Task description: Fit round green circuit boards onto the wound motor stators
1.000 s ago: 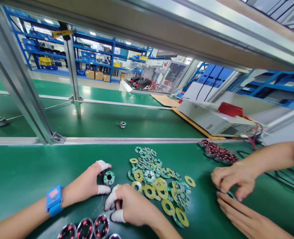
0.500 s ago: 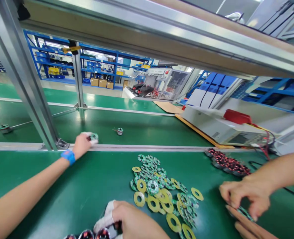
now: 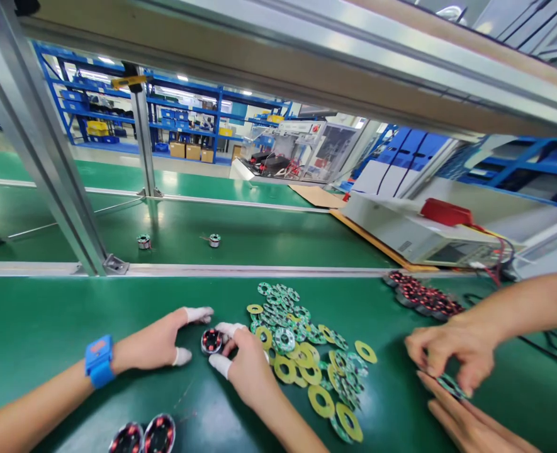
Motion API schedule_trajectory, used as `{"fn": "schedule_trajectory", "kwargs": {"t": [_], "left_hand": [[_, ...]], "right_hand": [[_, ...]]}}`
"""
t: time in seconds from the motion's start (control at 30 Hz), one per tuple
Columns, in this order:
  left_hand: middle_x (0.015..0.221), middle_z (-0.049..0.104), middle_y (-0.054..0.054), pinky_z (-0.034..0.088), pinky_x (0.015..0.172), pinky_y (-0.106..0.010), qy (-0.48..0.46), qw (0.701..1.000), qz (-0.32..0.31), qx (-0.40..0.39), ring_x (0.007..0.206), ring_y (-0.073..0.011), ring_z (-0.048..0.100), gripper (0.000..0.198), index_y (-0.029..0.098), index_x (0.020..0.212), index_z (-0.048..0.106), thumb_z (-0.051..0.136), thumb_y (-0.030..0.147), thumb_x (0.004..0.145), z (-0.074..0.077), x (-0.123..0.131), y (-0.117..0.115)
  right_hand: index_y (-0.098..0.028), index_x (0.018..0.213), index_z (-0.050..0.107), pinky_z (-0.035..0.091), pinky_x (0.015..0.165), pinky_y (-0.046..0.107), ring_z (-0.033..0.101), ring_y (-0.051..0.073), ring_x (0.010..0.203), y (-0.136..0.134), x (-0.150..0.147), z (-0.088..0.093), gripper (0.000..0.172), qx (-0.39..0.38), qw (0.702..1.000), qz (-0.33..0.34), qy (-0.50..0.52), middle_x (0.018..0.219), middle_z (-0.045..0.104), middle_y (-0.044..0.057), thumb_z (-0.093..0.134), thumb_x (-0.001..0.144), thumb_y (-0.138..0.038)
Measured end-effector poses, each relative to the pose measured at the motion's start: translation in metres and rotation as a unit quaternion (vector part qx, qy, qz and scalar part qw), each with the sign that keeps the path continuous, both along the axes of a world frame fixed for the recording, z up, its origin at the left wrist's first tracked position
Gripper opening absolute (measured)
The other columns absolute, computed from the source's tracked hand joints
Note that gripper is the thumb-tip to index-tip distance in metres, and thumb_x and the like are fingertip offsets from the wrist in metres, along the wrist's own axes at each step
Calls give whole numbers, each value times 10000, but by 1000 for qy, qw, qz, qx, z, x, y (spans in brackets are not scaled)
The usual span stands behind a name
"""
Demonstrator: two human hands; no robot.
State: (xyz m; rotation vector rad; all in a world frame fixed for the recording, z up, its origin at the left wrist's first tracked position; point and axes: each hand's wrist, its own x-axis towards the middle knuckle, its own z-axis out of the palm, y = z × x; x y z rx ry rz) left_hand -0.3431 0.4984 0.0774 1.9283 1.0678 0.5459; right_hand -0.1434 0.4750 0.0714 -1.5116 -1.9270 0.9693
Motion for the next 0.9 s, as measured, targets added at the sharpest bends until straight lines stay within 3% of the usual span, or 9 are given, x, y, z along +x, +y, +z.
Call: {"fn": "schedule_trajectory", "kwargs": {"t": [0.1,0.23,0.37,0.47,0.53,0.67,0.73,0.83,0.9], "left_hand": [[1249,495,-115,343,1010,-383,-13,1000,-5,-23,1117,-247,474,884,169,1382,290,688,137,593,-1,13,-17],[1133,508,-108,385,936,-394,-5,999,33,26,1020,-254,484,991,177,1389,265,778,187,541,-9,19,-18],[1025,548,-65,407,864,-341,0,999,16,45,924,-216,502,819,190,1335,363,743,171,610,-9,18,-17],[1016,561,-39,399,838,-309,3,998,2,59,922,-201,494,747,230,1289,415,725,118,619,-5,15,-16],[989,570,-29,394,803,-292,20,997,-7,72,909,-194,490,658,243,1221,478,718,104,625,-2,13,-15],[872,597,-6,351,733,-279,76,989,-26,126,862,-190,471,290,232,918,606,707,134,664,5,12,-14],[826,603,3,329,713,-279,93,985,-31,143,845,-187,462,190,227,834,603,699,152,689,8,12,-14],[798,599,5,317,694,-276,98,984,-28,148,831,-183,458,137,230,813,598,681,172,721,9,11,-14],[814,597,2,325,702,-276,88,986,-19,139,838,-183,461,139,242,849,610,671,186,737,6,11,-14]], "right_hand": [[-169,949,649,414,530,235,532,143,593,-2,-5,1,352,-10,1000,-7,9,647,577,-13,638,600,-119],[-159,790,628,411,507,226,518,124,527,-7,-6,5,184,-27,999,-3,-42,572,557,-33,668,611,-156],[-162,898,639,477,530,260,567,154,582,-10,-2,12,258,104,989,18,-105,711,630,28,685,646,-200],[-198,1108,598,528,637,296,615,194,777,-11,3,15,354,276,949,103,-111,932,661,86,611,754,-187],[-200,1083,621,528,642,282,621,182,781,-11,6,15,281,364,907,177,-116,869,677,80,483,845,-144],[-137,1046,628,523,670,293,620,196,864,-15,10,17,322,480,833,234,-141,868,683,114,342,901,-115],[-128,978,640,515,676,293,616,194,854,-20,7,18,318,475,822,267,-165,849,683,111,329,914,-133],[-157,778,645,479,553,271,596,184,688,-29,-2,17,285,402,834,301,-231,674,658,70,380,879,-128],[-172,786,645,457,499,264,583,179,623,-33,-5,15,222,367,841,310,-249,663,662,59,433,851,-168]]}}
